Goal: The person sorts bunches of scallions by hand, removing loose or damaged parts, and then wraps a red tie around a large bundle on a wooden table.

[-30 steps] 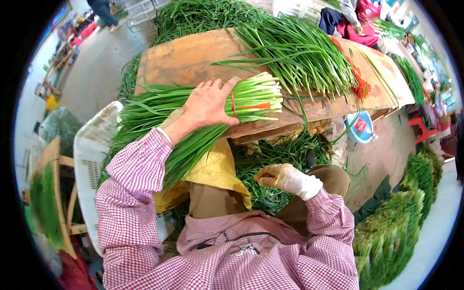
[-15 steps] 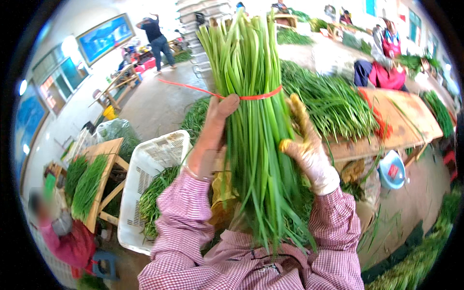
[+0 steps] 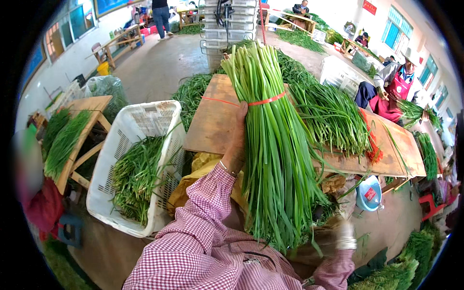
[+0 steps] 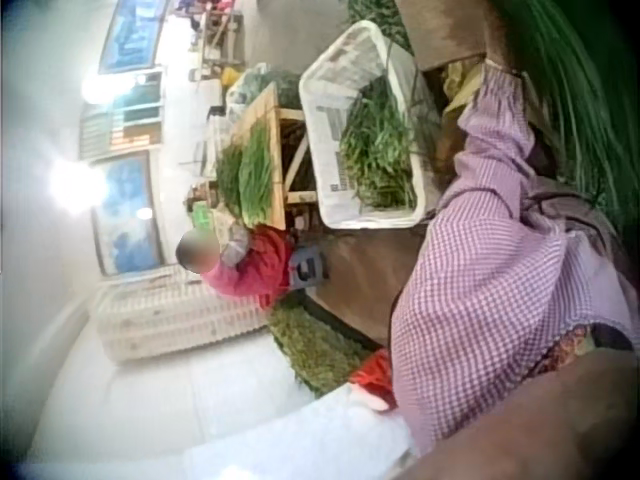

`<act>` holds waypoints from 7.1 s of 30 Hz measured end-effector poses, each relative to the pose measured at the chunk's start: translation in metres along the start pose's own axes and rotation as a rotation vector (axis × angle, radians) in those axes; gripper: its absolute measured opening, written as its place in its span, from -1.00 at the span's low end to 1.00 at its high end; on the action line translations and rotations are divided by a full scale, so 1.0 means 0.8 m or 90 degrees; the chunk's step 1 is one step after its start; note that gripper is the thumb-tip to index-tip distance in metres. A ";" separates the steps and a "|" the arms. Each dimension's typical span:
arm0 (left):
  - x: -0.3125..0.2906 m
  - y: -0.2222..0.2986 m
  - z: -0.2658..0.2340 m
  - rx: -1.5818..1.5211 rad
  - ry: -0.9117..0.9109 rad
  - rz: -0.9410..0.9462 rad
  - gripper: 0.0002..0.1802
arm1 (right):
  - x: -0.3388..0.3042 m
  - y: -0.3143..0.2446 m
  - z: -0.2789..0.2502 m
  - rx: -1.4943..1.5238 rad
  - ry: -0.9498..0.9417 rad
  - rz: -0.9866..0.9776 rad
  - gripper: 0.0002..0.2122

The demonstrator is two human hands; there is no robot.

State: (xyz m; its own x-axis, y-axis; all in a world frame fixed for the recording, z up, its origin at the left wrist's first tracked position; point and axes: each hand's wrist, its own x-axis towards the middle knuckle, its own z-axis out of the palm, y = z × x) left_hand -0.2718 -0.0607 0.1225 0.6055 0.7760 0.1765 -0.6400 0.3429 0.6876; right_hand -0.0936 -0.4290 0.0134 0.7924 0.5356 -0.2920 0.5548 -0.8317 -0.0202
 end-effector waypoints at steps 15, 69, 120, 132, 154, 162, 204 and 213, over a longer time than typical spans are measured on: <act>-0.130 -0.103 -0.107 0.148 0.060 -0.127 -0.38 | 0.076 -0.257 -0.045 0.896 -0.348 -0.472 -0.11; -0.041 0.145 -0.246 0.518 0.164 0.146 -0.86 | 0.052 -0.290 0.047 0.817 -0.329 -0.350 -0.21; -0.135 0.092 -0.201 1.076 -0.270 0.131 -0.72 | -0.042 -0.362 0.009 0.141 0.154 -0.471 -0.25; -0.099 0.114 -0.203 1.167 -0.366 0.180 -0.81 | -0.038 -0.355 0.004 0.167 0.128 -0.467 -0.24; -0.103 0.163 -0.227 1.549 -0.099 0.247 -0.88 | -0.029 -0.350 0.008 0.201 0.118 -0.455 -0.23; -0.096 0.092 -0.175 1.259 -0.509 0.249 -0.87 | -0.028 -0.348 0.008 0.213 0.115 -0.467 -0.23; -0.033 0.159 -0.250 1.542 -0.479 0.353 -0.74 | -0.021 -0.341 0.014 0.220 0.145 -0.472 -0.23; -0.062 0.119 -0.187 1.220 -0.561 0.175 -0.76 | -0.020 -0.340 0.012 0.240 0.124 -0.466 -0.23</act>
State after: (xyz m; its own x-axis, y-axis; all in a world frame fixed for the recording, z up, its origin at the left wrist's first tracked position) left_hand -0.4336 0.0127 0.0738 0.9766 0.1143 0.1822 0.0816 -0.9807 0.1777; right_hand -0.2595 -0.2126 0.0141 0.3151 0.9449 0.0884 0.8506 -0.2398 -0.4680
